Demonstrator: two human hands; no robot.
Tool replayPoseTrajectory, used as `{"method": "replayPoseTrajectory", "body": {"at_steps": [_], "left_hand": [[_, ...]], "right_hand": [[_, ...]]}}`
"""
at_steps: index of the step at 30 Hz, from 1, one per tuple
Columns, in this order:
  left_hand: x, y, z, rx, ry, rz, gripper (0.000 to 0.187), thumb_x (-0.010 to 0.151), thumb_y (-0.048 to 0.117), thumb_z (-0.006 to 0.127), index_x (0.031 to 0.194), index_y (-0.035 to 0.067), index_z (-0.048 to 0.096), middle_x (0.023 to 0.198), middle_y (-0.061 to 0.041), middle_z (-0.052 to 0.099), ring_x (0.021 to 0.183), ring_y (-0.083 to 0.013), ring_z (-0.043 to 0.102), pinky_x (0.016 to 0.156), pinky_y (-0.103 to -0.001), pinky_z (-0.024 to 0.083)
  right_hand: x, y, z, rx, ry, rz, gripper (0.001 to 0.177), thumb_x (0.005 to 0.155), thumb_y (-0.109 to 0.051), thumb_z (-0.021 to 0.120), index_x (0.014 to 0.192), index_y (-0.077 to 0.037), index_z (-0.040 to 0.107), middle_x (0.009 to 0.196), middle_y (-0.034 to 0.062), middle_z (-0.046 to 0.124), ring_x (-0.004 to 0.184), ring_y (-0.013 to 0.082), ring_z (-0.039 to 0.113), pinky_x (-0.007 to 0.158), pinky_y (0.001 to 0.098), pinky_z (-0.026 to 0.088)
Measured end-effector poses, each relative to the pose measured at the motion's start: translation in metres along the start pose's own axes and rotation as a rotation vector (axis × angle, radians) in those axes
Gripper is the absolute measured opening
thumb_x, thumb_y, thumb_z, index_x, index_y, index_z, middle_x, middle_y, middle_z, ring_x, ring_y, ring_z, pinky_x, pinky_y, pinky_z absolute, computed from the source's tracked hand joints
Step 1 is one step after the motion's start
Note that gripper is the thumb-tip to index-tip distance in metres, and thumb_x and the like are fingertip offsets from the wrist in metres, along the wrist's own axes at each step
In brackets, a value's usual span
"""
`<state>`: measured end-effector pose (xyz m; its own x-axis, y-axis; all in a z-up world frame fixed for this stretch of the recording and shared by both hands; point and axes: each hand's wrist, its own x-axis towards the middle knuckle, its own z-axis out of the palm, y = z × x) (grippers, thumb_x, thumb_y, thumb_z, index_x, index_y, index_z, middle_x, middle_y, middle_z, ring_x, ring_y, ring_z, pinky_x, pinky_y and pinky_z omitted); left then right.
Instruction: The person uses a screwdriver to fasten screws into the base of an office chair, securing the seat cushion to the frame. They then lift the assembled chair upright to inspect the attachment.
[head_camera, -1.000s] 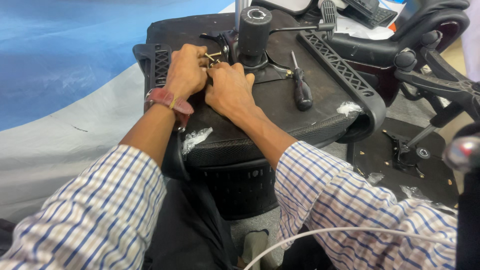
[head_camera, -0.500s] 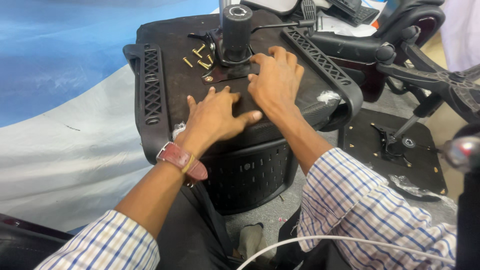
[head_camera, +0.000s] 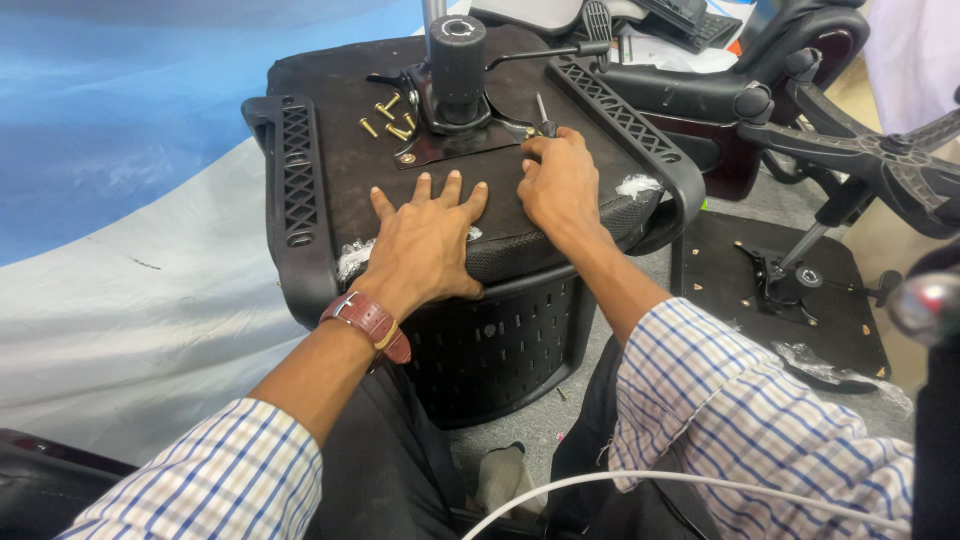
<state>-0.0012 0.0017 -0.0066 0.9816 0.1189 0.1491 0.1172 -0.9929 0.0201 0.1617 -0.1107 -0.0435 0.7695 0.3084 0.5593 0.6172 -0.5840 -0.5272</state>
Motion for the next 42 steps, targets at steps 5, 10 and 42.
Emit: {"method": "replayPoseTrajectory", "body": {"at_steps": [5, 10, 42], "left_hand": [[0.007, 0.000, -0.001, 0.001, -0.002, -0.010, 0.119, 0.050, 0.040, 0.099, 0.151, 0.023, 0.040, 0.158, -0.013, 0.036, 0.144, -0.0408, 0.033, 0.107, -0.079, 0.024], [0.012, -0.003, 0.001, -0.004, 0.006, -0.002, 0.118, 0.049, 0.040, 0.099, 0.150, 0.024, 0.042, 0.158, -0.011, 0.037, 0.144, -0.0389, 0.036, 0.107, -0.079, 0.024], [0.099, -0.054, 0.044, -0.002, 0.011, 0.028, 0.127, 0.047, 0.050, 0.098, 0.155, 0.030, 0.034, 0.163, -0.008, 0.030, 0.149, -0.0363, 0.028, 0.114, -0.074, 0.019]], "right_hand": [[0.008, 0.013, 0.000, 0.024, -0.010, -0.024, 0.022, 0.086, -0.011, 0.074, 0.107, -0.007, 0.077, 0.136, 0.0203, 0.059, 0.117, 0.0387, 0.062, 0.100, 0.0441, 0.048], [0.012, 0.021, 0.001, 0.063, -0.026, -0.043, 0.024, 0.085, -0.012, 0.076, 0.109, -0.008, 0.077, 0.137, 0.0222, 0.058, 0.119, 0.0384, 0.061, 0.102, 0.0427, 0.048], [0.029, 0.047, -0.008, -0.173, -0.078, -0.131, 0.023, 0.084, -0.016, 0.073, 0.107, -0.013, 0.077, 0.107, 0.0213, 0.069, 0.101, 0.0391, 0.064, 0.093, 0.0473, 0.049]]}}
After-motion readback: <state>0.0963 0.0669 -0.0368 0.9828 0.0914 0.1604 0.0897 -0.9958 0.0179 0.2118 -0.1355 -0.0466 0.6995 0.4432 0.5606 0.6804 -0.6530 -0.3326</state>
